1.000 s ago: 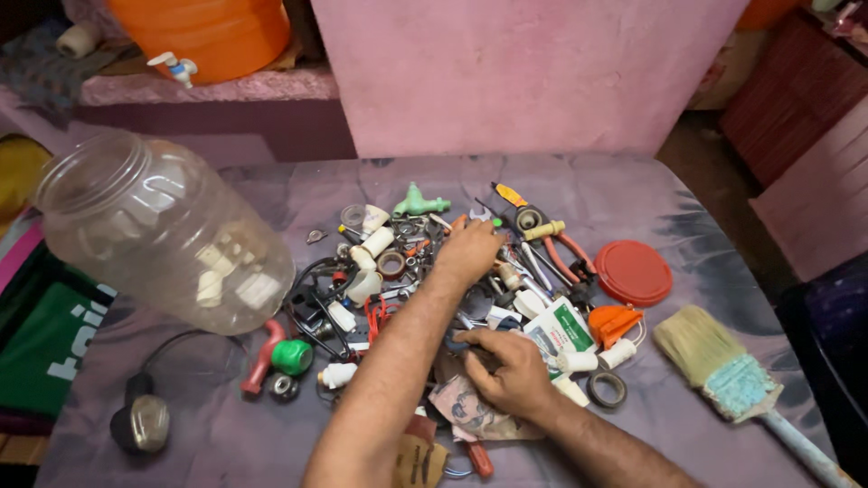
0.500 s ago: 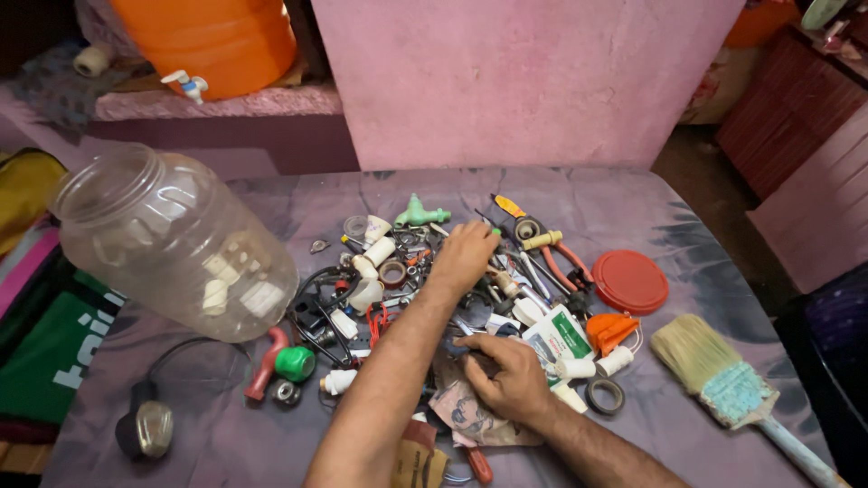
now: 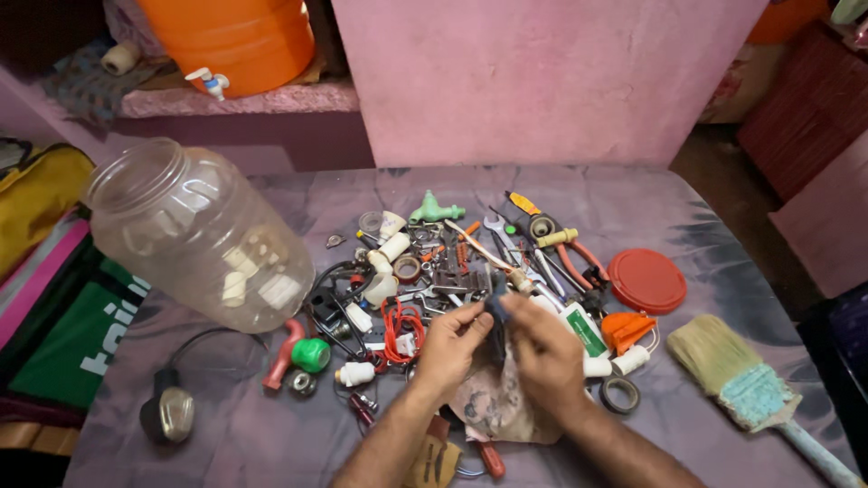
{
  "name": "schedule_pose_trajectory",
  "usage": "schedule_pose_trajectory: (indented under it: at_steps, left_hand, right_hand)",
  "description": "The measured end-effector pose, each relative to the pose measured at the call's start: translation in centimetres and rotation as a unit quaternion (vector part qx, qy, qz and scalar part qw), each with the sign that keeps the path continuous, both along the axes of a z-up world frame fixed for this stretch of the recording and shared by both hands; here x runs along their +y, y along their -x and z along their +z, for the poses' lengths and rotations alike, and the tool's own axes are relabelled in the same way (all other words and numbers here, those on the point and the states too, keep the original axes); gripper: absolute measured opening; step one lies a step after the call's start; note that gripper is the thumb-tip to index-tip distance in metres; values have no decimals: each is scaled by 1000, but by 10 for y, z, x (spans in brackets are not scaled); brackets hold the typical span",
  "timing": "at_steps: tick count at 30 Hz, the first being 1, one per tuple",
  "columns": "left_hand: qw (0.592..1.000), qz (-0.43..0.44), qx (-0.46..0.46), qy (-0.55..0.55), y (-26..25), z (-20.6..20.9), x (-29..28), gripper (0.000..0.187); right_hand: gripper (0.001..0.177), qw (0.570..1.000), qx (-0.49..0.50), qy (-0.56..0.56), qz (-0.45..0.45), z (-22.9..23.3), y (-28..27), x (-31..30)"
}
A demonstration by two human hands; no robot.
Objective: The person assembles small green plastic plumbing components by hand, inserting seals and connecting pieces while selecting items from a pile of hardware and tools on a bed.
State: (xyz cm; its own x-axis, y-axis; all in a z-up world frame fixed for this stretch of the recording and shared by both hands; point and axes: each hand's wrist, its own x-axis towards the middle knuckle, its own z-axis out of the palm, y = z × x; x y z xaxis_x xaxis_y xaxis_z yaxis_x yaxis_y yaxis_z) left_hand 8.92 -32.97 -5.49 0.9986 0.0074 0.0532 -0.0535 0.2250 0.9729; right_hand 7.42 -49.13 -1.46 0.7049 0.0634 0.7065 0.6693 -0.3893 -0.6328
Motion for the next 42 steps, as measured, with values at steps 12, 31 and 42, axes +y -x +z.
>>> schedule_pose_trajectory:
  at_steps: [12,31,42]
  left_hand:
    - [982,59,-136,-117,22,-1,-6,23]
    - [996,13,-21,88,10,-3,-17,23]
    - [990,48,-45,126,0,-3,3,35]
  right_hand:
    - [34,999,51,14,6,0,9,9]
    - [30,999,34,-25,17,4,2,3]
    - [46,995,-18,61,76,-1,1,-2]
